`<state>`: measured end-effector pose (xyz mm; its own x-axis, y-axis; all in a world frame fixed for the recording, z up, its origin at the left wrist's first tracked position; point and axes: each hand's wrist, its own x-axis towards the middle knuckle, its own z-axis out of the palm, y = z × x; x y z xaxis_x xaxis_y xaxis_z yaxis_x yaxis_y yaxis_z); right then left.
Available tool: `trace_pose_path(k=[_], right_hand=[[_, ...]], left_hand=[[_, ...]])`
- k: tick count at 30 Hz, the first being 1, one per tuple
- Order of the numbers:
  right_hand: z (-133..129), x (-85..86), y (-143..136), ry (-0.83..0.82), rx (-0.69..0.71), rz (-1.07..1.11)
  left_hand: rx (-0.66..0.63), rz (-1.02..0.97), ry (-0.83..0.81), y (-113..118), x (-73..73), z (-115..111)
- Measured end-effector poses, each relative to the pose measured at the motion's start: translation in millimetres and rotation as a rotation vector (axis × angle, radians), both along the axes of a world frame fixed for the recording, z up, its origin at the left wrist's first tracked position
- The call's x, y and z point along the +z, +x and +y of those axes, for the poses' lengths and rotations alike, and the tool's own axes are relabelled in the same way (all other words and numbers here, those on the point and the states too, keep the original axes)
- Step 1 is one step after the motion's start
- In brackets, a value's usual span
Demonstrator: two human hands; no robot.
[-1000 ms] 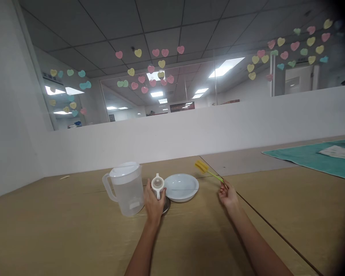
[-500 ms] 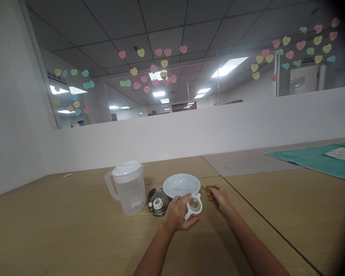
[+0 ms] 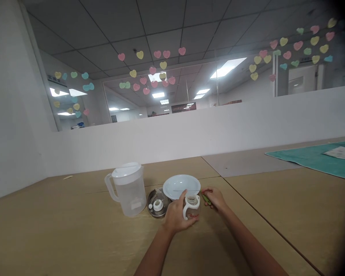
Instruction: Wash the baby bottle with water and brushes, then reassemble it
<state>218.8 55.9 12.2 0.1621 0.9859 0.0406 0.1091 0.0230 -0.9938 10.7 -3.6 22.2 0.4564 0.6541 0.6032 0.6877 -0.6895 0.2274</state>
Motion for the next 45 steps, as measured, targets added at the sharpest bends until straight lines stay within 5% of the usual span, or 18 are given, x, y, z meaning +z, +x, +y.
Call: trace_pose_path(k=[7,10,14,19,25,38,45], right_hand=[[2.5,-5.2,1.9,0.06,0.03,-0.331],[1.3,-2.6,2.3,0.172,-0.036,-0.524],[-4.3,3.2,-1.8,0.291,-0.118,-0.776],[-9.3,6.5,-6.0,0.29,-0.107,-0.845],[-12.4,7.8,-3.8,0.271,-0.157,-0.849],[-7.6,3.1,-6.1,0.417,-0.097,-0.649],[4.4,0.6,-6.1,0.426,-0.042,-0.185]], left_hand=[[-0.049,0.033,0.136,-6.2,8.7,-3.9],[-0.091,-0.115,0.183,-10.8,12.2,-0.9],[0.291,-0.495,0.258,-27.4,19.0,12.2],[0.708,-0.248,0.067,-57.4,14.6,32.8],[0.726,-0.18,-0.037,-59.2,-1.1,41.2],[0.848,0.055,-0.059,-73.7,-0.9,42.8],[0.878,0.078,-0.115,-70.9,-6.7,42.7]])
